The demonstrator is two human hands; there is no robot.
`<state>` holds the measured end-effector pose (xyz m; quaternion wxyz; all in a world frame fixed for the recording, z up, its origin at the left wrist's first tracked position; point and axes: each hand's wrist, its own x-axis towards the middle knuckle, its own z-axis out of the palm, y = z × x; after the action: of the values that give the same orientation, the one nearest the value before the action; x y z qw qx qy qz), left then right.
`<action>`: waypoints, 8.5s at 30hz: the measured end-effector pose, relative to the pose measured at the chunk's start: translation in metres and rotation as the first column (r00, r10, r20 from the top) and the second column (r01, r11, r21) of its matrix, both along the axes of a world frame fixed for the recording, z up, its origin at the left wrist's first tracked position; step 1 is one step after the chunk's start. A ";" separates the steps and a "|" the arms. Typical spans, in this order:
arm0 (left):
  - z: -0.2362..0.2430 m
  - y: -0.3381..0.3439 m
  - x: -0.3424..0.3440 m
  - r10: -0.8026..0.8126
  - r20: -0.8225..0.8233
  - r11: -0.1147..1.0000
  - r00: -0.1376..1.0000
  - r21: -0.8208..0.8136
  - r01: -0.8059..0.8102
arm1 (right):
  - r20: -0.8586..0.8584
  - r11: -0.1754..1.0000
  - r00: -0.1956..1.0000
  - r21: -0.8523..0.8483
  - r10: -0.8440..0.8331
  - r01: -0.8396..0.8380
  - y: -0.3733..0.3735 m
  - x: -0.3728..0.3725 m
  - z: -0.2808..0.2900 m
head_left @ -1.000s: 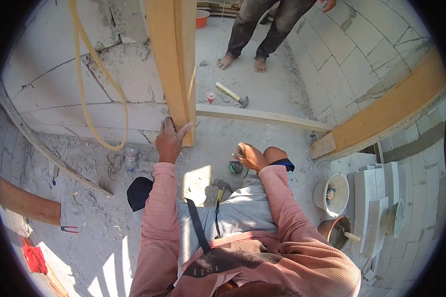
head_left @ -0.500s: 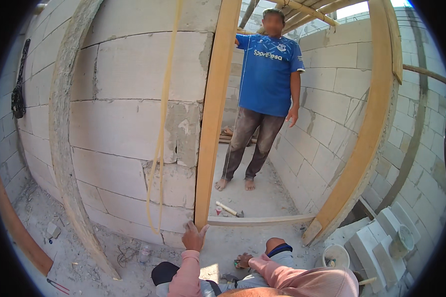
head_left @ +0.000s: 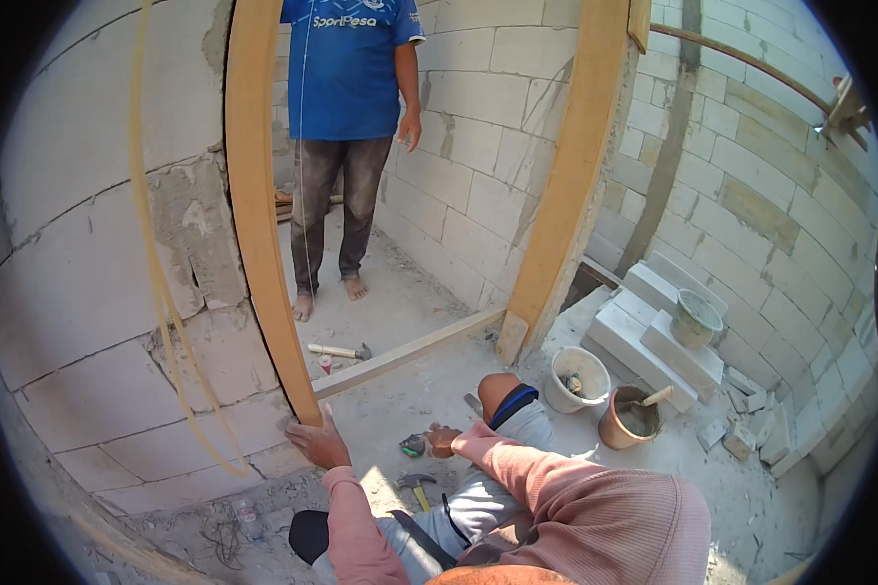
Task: The person aligns a wooden door frame, measures it with a measuring tape, positions wooden blocks against the frame, and drives nails into the wood using a hammer.
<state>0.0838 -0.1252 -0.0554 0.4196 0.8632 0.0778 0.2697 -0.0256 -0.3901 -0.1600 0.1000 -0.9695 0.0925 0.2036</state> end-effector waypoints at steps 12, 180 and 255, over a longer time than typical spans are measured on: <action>-0.026 -0.033 0.034 0.126 -0.005 0.990 0.992 -0.056 -0.126 | -0.090 0.938 0.956 -0.187 0.280 -0.292 -0.041 0.040 0.327; 0.241 -0.064 0.069 0.606 0.359 0.795 0.710 -0.230 -0.561 | 0.335 -0.381 0.302 0.919 0.892 0.105 0.124 0.400 0.312; 0.255 -0.077 0.068 0.593 0.354 0.803 0.723 -0.324 -0.500 | 0.187 -0.136 0.015 0.767 0.982 -0.627 0.090 0.477 0.251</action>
<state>0.1522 -0.2022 0.1992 0.4138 0.6693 0.2609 0.5593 0.4518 -0.2997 0.0912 0.2598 -0.5673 -0.6325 0.4590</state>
